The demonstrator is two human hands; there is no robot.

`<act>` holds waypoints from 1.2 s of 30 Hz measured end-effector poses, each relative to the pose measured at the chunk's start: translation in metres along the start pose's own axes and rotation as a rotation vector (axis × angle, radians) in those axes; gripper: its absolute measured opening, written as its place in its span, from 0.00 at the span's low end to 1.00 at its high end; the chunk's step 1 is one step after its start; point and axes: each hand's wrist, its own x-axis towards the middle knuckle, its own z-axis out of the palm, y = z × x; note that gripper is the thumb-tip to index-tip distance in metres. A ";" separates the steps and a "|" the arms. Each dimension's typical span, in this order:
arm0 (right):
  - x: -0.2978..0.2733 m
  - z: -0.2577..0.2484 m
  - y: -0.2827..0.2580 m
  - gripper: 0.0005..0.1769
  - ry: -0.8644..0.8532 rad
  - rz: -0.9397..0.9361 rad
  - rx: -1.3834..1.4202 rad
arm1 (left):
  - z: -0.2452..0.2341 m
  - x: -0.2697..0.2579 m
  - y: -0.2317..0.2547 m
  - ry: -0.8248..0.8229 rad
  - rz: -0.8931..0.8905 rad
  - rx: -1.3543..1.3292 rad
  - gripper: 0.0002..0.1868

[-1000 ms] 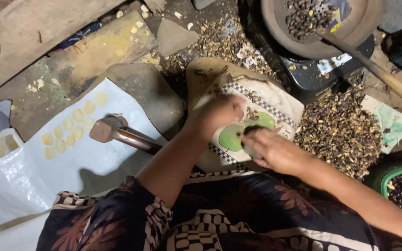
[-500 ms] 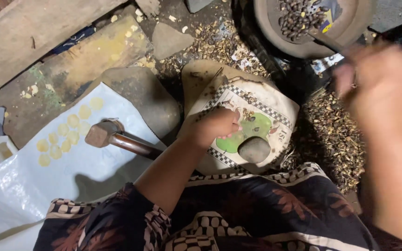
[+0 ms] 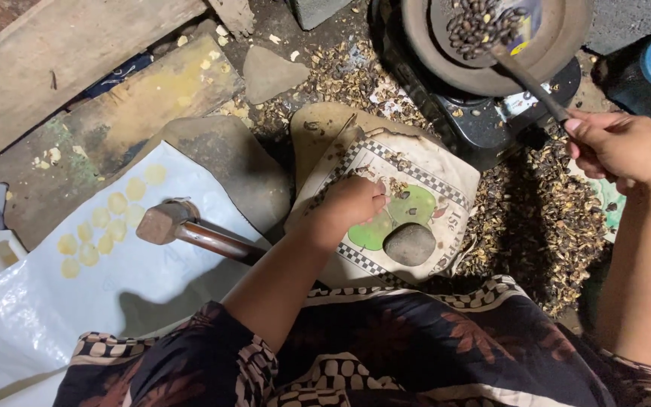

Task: Manually cracking nuts with a stone and flattening the meat into chips using a wooden mallet.

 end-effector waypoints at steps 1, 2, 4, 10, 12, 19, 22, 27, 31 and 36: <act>0.002 0.001 0.001 0.15 0.000 -0.003 -0.001 | -0.001 -0.001 0.001 0.003 0.000 0.000 0.15; 0.003 0.003 0.002 0.11 0.000 -0.011 0.043 | -0.001 -0.002 0.001 0.010 0.008 -0.003 0.15; 0.006 0.006 0.001 0.11 -0.002 -0.024 0.085 | -0.003 -0.006 0.002 0.023 0.014 -0.007 0.15; 0.003 0.010 -0.002 0.14 0.033 -0.089 0.070 | 0.009 0.007 -0.007 0.062 -0.001 0.003 0.17; 0.003 0.010 -0.003 0.14 0.043 -0.098 0.064 | 0.010 0.011 -0.007 0.041 0.027 0.133 0.17; 0.020 -0.011 0.014 0.13 0.036 -0.091 -0.006 | 0.003 0.027 -0.013 -0.328 0.072 -0.342 0.20; 0.043 -0.023 0.011 0.17 -0.005 -0.090 -0.153 | -0.038 0.010 0.000 -0.063 0.045 -0.373 0.29; 0.083 0.022 -0.059 0.17 0.259 -0.467 -0.721 | -0.034 0.011 -0.017 0.502 0.326 -0.363 0.17; 0.134 0.085 -0.104 0.22 0.337 -0.572 -0.795 | 0.010 0.031 -0.039 0.773 0.630 -0.086 0.13; 0.172 0.124 -0.125 0.45 0.478 -0.363 -1.056 | 0.004 -0.002 -0.020 0.844 0.609 0.022 0.08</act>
